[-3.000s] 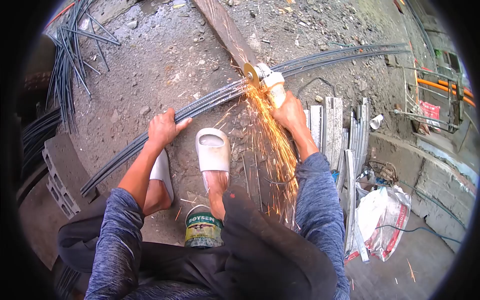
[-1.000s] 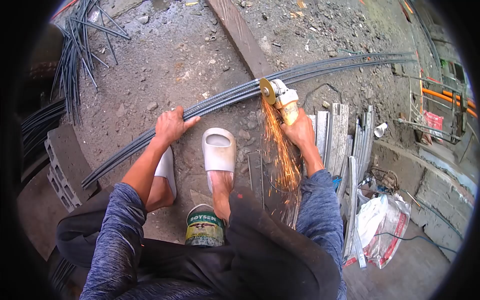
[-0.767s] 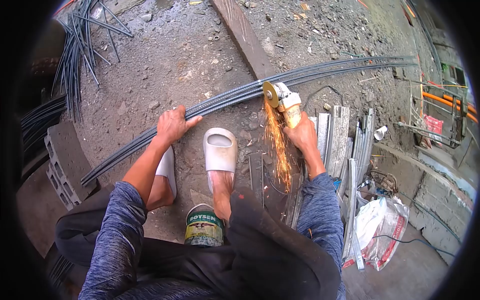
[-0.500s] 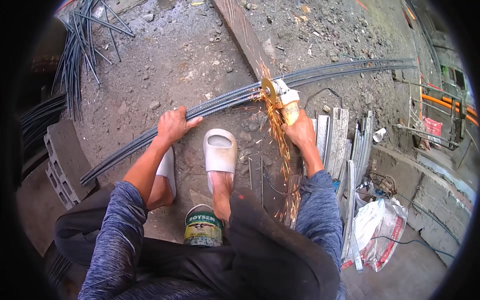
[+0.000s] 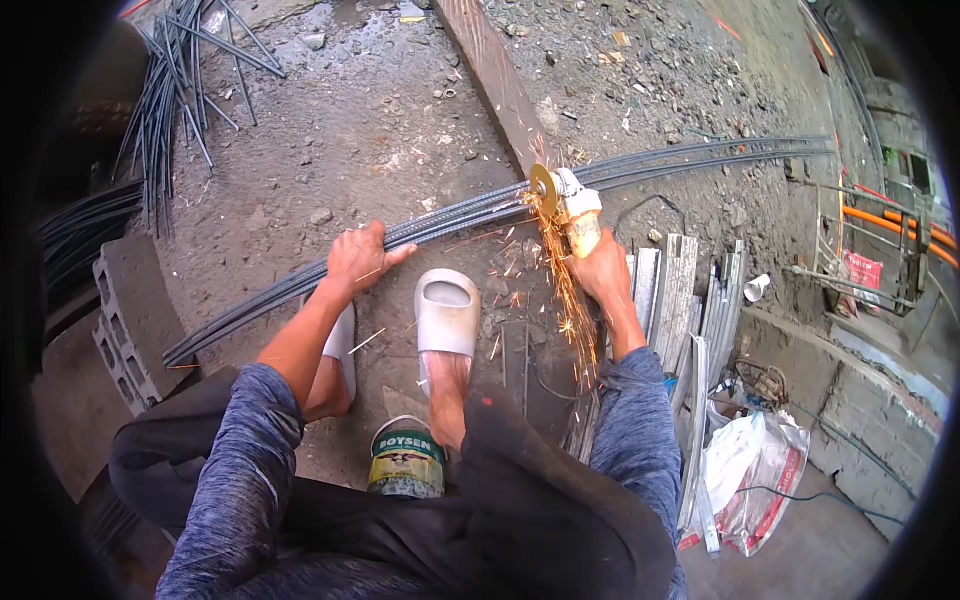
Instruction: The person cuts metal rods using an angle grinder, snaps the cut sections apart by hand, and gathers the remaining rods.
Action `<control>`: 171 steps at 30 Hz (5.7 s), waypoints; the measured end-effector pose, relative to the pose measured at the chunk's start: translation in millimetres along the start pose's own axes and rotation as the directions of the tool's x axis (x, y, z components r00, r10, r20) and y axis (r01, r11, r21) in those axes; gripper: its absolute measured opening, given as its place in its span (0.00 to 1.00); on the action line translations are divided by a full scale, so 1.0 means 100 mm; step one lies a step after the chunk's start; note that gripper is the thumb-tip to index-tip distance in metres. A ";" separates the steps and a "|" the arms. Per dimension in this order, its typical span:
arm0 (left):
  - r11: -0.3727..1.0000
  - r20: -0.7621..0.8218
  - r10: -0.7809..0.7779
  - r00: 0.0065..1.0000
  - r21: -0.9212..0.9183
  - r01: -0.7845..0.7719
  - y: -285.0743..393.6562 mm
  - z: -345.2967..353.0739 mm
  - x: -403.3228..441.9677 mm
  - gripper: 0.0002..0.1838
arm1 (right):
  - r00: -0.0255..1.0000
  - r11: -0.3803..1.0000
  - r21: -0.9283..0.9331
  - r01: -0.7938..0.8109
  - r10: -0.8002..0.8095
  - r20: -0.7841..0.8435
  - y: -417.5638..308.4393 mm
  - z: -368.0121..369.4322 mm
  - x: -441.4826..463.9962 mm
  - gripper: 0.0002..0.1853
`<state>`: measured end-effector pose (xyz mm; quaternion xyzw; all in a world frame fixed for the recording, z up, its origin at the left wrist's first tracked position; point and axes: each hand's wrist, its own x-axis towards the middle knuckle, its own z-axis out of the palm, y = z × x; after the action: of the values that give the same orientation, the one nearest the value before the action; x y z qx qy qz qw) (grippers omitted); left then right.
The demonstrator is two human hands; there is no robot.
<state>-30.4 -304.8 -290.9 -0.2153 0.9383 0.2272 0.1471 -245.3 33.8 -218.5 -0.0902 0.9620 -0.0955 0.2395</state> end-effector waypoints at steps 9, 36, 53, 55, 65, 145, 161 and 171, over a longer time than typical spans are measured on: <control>0.996 0.137 -0.072 0.988 -0.034 0.078 0.09 -0.18 0.00 0.41 | 1.000 1.000 0.024 -0.009 0.009 -0.022 -0.06 -0.03 -0.02 0.28; 0.999 0.029 -0.018 0.999 -0.046 0.019 0.03 -0.06 -0.01 0.41 | 1.000 1.000 0.005 0.016 -0.016 0.011 -0.06 -0.05 0.08 0.28; 0.998 0.028 0.001 1.000 -0.067 0.001 0.01 -0.08 0.00 0.41 | 1.000 1.000 0.007 -0.024 0.024 0.018 0.05 -0.03 -0.13 0.30; 0.998 0.035 -0.009 0.999 -0.069 0.011 0.00 -0.07 0.00 0.41 | 1.000 1.000 0.022 -0.001 0.000 0.006 0.10 -0.02 -0.14 0.30; 0.996 0.023 0.000 1.000 -0.088 0.002 0.00 -0.05 0.01 0.42 | 1.000 1.000 -0.015 0.009 -0.008 0.020 0.21 -0.01 -0.25 0.28; 0.997 0.054 -0.008 0.999 -0.071 0.012 0.03 -0.11 0.00 0.42 | 1.000 1.000 0.016 0.000 0.000 0.014 0.14 0.01 -0.25 0.29; 0.997 0.036 -0.001 0.999 -0.078 0.003 0.02 -0.10 0.01 0.41 | 1.000 1.000 -0.013 0.019 -0.019 0.000 -0.02 -0.04 -0.04 0.32; 0.998 0.014 -0.006 1.000 -0.068 0.006 0.02 -0.08 0.00 0.41 | 0.999 0.998 -0.039 0.044 -0.046 -0.028 -0.08 -0.03 0.09 0.28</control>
<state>-32.9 -307.1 -283.6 -0.2214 0.9284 0.2599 0.1468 -254.0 24.5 -218.3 -0.1150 0.9647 -0.0838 0.2218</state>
